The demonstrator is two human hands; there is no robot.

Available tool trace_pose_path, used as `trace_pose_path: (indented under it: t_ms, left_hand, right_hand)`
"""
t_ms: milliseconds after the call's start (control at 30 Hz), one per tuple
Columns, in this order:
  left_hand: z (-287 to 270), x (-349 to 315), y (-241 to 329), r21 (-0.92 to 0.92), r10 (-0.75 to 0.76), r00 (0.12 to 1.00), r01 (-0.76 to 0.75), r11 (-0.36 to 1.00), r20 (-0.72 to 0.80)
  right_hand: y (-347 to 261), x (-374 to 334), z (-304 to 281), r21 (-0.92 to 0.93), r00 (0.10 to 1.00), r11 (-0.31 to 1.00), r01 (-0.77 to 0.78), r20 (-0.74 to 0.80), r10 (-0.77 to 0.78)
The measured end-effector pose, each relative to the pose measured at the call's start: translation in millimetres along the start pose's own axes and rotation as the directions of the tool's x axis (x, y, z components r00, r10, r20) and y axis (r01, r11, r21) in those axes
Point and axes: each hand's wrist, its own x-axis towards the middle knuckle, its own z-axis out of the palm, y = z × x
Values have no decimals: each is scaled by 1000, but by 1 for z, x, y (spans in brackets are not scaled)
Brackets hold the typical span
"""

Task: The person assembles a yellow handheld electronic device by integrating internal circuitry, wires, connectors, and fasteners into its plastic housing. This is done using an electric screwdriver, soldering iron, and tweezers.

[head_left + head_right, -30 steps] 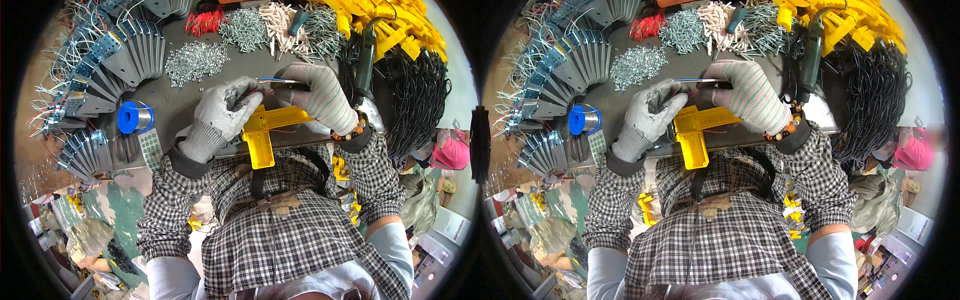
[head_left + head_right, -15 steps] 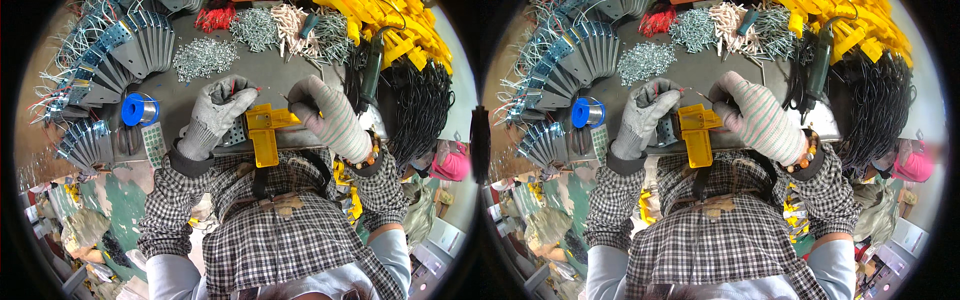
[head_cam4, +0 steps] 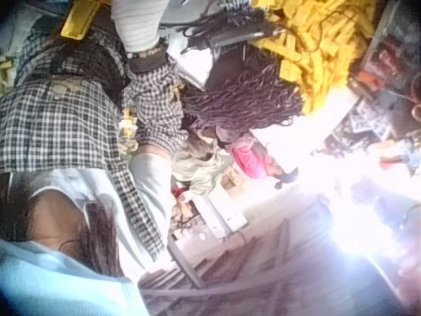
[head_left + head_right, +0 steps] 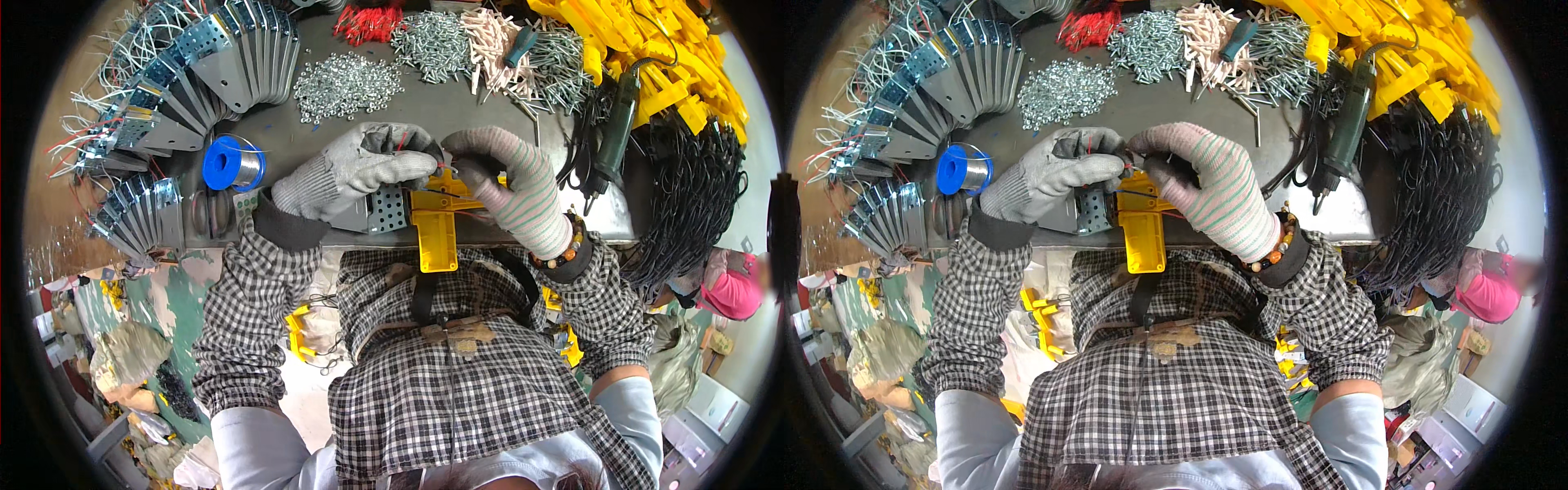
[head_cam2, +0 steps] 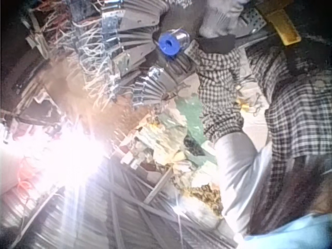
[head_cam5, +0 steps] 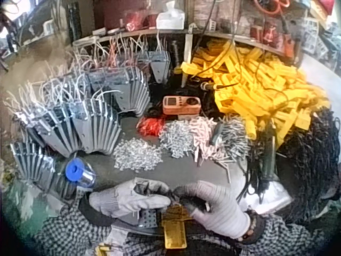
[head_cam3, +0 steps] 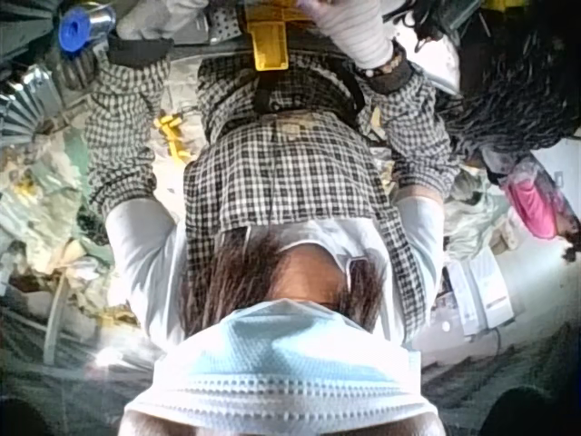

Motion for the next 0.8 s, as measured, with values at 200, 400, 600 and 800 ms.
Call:
trace_pose_path:
  t_ms: [200,400,600,800]
  left_hand:
    - [-5,7,2,78,-70,995,65,995,67]
    - [-7,8,3,-15,-17,978,20,1000,207]
    - [6,6,3,98,-63,998,61,993,21]
    - [50,9,12,947,621,762,-307,96,184]
  right_hand:
    - [3,2,-1,-123,982,974,190,49,-185]
    - [-2,1,0,-226,977,950,215,45,-210]
    - [-1,2,-6,-375,939,865,334,57,-338]
    - [-10,16,-25,233,821,807,-542,348,451]
